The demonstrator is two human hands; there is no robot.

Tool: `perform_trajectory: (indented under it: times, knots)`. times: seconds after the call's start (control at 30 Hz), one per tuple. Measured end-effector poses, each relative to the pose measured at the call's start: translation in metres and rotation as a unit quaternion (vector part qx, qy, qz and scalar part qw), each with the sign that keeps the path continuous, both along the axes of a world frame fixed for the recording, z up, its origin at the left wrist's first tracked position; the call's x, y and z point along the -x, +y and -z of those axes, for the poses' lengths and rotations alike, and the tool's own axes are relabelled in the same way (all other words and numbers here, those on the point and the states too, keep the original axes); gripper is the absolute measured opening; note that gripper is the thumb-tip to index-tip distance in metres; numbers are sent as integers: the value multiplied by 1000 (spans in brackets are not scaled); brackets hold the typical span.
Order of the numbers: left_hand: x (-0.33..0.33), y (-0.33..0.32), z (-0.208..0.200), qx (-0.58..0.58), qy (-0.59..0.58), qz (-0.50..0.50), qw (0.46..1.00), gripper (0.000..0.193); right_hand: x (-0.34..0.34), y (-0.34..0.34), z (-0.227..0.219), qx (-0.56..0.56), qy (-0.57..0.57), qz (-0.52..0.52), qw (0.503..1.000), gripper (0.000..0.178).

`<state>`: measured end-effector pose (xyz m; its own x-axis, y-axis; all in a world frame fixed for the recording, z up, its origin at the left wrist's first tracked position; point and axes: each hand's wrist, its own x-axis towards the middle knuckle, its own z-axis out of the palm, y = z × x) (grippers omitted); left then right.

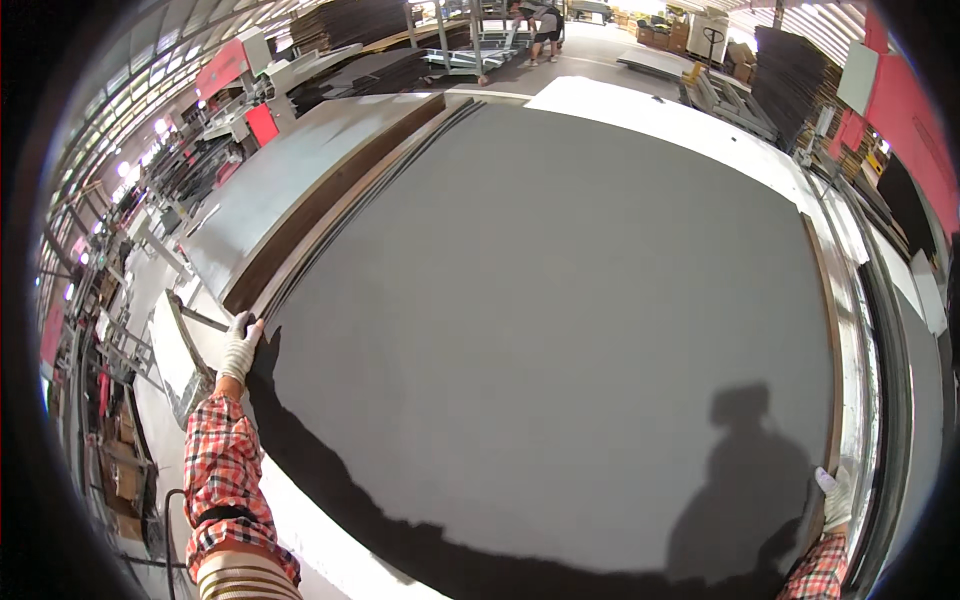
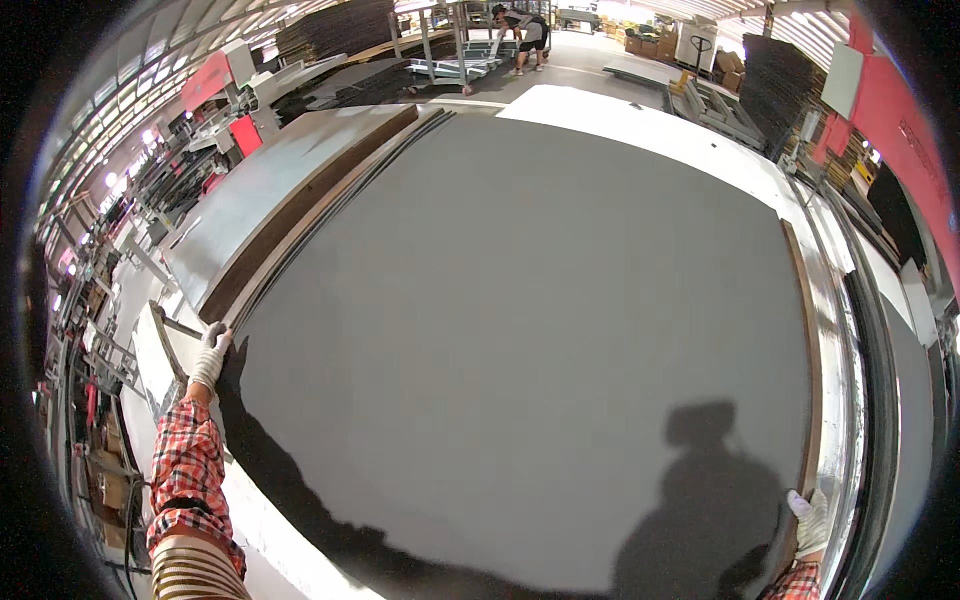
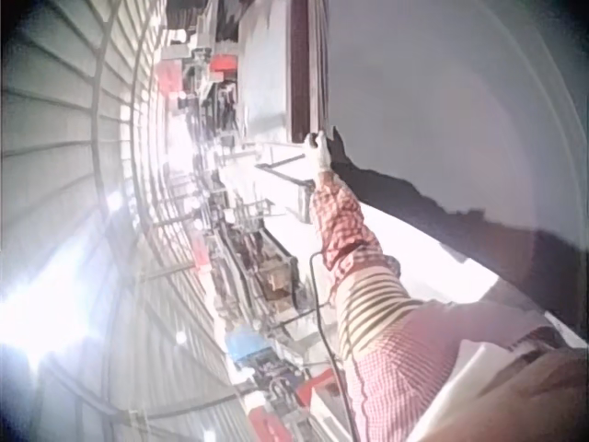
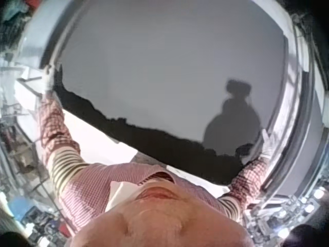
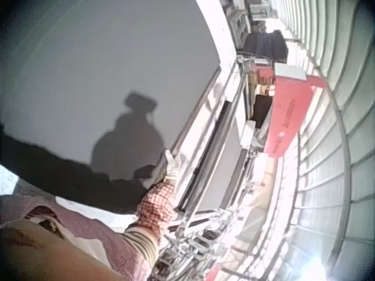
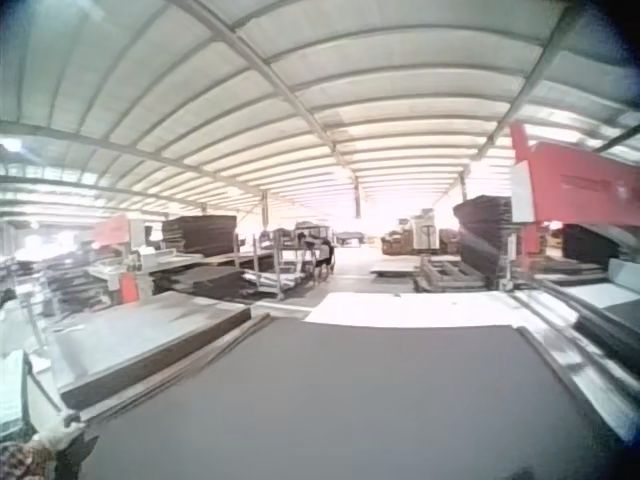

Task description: Handling large industrial panels and operating a machine using a digital control interface in a manufacturing facility.

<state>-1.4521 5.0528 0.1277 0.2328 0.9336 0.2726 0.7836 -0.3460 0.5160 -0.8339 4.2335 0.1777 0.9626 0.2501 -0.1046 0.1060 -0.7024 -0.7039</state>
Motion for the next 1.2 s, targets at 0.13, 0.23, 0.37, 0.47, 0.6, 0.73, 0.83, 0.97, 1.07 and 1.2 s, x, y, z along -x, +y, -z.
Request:
perform_trajectory:
  times: [0.13,0.23,0.37,0.47,0.6,0.73,0.83,0.97,1.07,1.2]
  knots:
    - [29,-62,-3,-81,-47,-4,996,53,24,85,-8,-98,77,-65,990,42]
    - [54,-140,22,-74,59,-57,994,56,39,147,-11,-169,116,-127,970,48]
    - [119,-232,69,-27,147,-53,987,60,42,222,3,-147,88,-220,960,54]
    - [98,-270,63,89,29,-63,994,62,33,281,31,-135,47,-238,961,60]
    - [81,-278,53,79,28,-61,995,61,45,371,36,-152,44,-277,948,67]
    - [88,-280,60,31,46,-53,997,59,63,467,52,-190,75,-299,932,69]
    - [85,-279,55,65,45,-53,995,60,86,537,44,-141,68,-284,946,66]
    - [88,-281,58,61,57,-57,995,63,123,636,45,-184,23,-338,923,72]
    - [75,-277,45,101,45,-49,993,64,114,700,62,-147,-13,-339,929,79]
    - [82,-278,45,104,24,-43,993,67,161,764,45,-113,4,-330,937,74]
